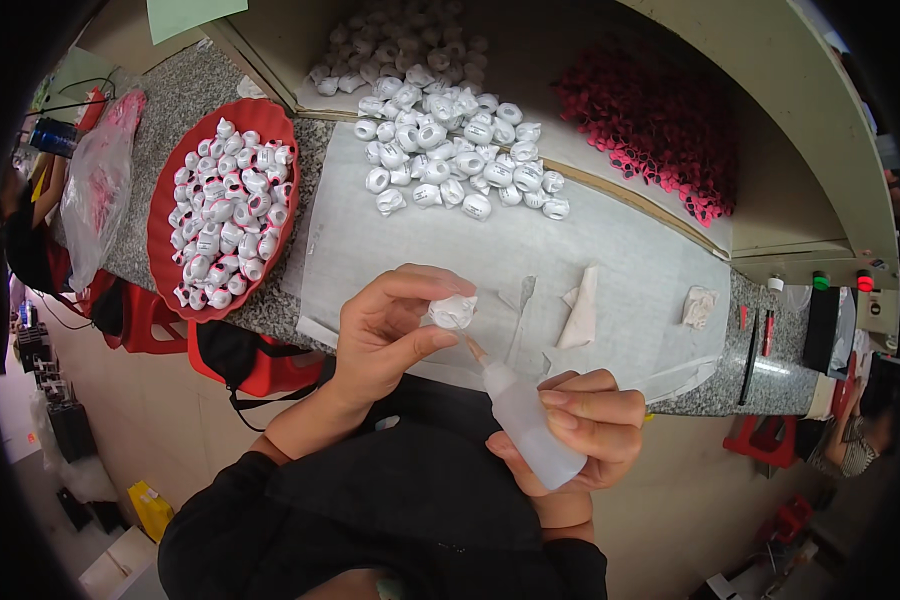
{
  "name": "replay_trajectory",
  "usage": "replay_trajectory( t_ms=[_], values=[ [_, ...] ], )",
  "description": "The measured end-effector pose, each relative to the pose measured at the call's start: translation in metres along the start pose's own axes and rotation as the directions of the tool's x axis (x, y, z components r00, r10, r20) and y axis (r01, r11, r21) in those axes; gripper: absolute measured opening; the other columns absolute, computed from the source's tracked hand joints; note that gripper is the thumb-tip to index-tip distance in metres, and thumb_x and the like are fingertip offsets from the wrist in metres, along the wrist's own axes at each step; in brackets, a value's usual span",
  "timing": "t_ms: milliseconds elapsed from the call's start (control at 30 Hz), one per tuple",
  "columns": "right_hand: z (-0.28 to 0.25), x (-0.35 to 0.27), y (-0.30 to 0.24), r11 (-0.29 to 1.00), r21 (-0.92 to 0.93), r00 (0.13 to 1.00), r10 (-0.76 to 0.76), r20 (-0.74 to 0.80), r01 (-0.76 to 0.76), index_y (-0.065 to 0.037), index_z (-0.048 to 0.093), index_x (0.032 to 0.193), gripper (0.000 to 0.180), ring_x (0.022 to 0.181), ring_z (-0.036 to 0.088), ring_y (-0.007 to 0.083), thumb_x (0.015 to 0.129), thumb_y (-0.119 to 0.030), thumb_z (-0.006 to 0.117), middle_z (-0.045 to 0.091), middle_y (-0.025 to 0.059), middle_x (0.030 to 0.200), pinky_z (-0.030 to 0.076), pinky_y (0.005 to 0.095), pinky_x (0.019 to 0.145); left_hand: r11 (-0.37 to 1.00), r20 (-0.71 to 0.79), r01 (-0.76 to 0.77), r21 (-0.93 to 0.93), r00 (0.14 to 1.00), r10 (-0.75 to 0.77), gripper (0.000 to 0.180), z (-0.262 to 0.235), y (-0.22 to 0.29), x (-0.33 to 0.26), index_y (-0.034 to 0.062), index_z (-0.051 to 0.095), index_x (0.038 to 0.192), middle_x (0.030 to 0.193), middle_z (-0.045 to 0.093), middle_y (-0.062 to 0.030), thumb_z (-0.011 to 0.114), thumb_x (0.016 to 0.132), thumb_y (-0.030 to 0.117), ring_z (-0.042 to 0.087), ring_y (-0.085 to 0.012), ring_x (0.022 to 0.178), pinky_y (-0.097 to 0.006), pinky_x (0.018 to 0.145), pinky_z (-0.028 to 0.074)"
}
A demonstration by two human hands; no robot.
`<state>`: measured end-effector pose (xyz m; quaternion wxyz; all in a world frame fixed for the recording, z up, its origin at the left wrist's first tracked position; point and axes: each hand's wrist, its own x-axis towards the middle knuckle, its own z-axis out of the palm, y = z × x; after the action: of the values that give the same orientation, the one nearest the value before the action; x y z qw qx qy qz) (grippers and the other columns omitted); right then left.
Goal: Assembling small white pottery parts by applying adhesive from a squeeze bottle.
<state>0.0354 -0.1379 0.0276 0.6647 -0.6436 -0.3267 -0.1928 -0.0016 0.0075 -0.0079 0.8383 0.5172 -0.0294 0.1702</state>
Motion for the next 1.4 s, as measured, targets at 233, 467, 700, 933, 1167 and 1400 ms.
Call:
replay_trajectory(
  t_ms=[233,467,700,933,1167,1400],
  values=[
    [-0.001,-0.001,0.001,1.000,0.024,0.999,-0.004,0.036,0.003,-0.004,0.043,0.078,0.035,0.056,0.039,0.0115,0.060,-0.017,0.070,0.041,0.0059,0.074,0.036,0.0201,0.046,0.991,0.025,-0.052,0.127,0.998,0.049,0.030,-0.001,-0.002,-0.001,-0.0026,0.048,0.097,0.101,0.050,-0.0167,0.056,0.069,-0.007,0.048,-0.0225,0.096,-0.033,0.082,0.037],
    [-0.003,0.002,0.001,0.999,0.040,1.000,0.005,0.028,-0.006,-0.005,0.043,0.078,0.034,0.056,0.040,0.0113,0.060,-0.017,0.069,0.041,0.0061,0.074,0.036,0.0195,0.046,0.994,0.008,-0.031,0.105,1.000,0.030,0.028,-0.001,-0.002,0.000,-0.0010,0.048,0.096,0.103,0.049,-0.0179,0.055,0.070,-0.007,0.048,-0.0220,0.097,-0.032,0.082,0.037],
    [-0.024,0.021,0.017,0.956,0.109,0.961,0.267,0.077,-0.274,-0.004,0.038,0.082,0.029,0.061,0.045,0.0146,0.062,-0.005,0.060,0.041,0.0094,0.077,0.044,0.0239,0.046,0.999,-0.149,-0.048,0.014,0.988,0.049,0.036,-0.016,0.001,0.006,0.0000,0.044,0.102,0.103,0.049,-0.0169,0.055,0.068,-0.008,0.052,-0.0210,0.091,-0.033,0.082,0.041],
    [-0.026,0.090,0.119,0.817,-0.099,0.793,0.576,0.197,-0.569,-0.001,0.045,0.098,0.031,0.070,0.056,0.0183,0.069,-0.004,0.056,0.053,0.0082,0.080,0.048,0.0266,0.055,0.998,-0.199,0.007,-0.069,0.980,-0.021,0.036,-0.022,0.006,0.012,-0.0022,0.044,0.105,0.104,0.050,-0.0160,0.053,0.070,-0.009,0.050,-0.0199,0.095,-0.030,0.083,0.041],
    [0.013,0.122,0.194,0.494,-0.857,0.901,0.291,0.321,0.146,-0.001,0.056,0.086,0.025,0.072,0.054,0.0349,0.066,-0.016,0.060,0.056,0.0197,0.076,0.043,0.0369,0.062,0.993,-0.184,0.046,-0.106,0.981,-0.065,0.034,-0.015,0.001,0.016,-0.0017,0.044,0.104,0.104,0.050,-0.0140,0.053,0.072,-0.008,0.050,-0.0190,0.096,-0.030,0.083,0.041],
    [0.015,0.118,0.174,0.706,-0.698,0.899,0.376,0.226,-0.120,-0.003,0.057,0.090,0.028,0.071,0.055,0.0339,0.066,-0.018,0.061,0.057,0.0186,0.077,0.043,0.0375,0.062,0.992,-0.175,0.068,-0.110,0.981,-0.087,0.033,-0.016,-0.001,0.015,-0.0012,0.044,0.105,0.104,0.050,-0.0130,0.053,0.073,-0.007,0.050,-0.0170,0.094,-0.028,0.076,0.045]
  ],
)
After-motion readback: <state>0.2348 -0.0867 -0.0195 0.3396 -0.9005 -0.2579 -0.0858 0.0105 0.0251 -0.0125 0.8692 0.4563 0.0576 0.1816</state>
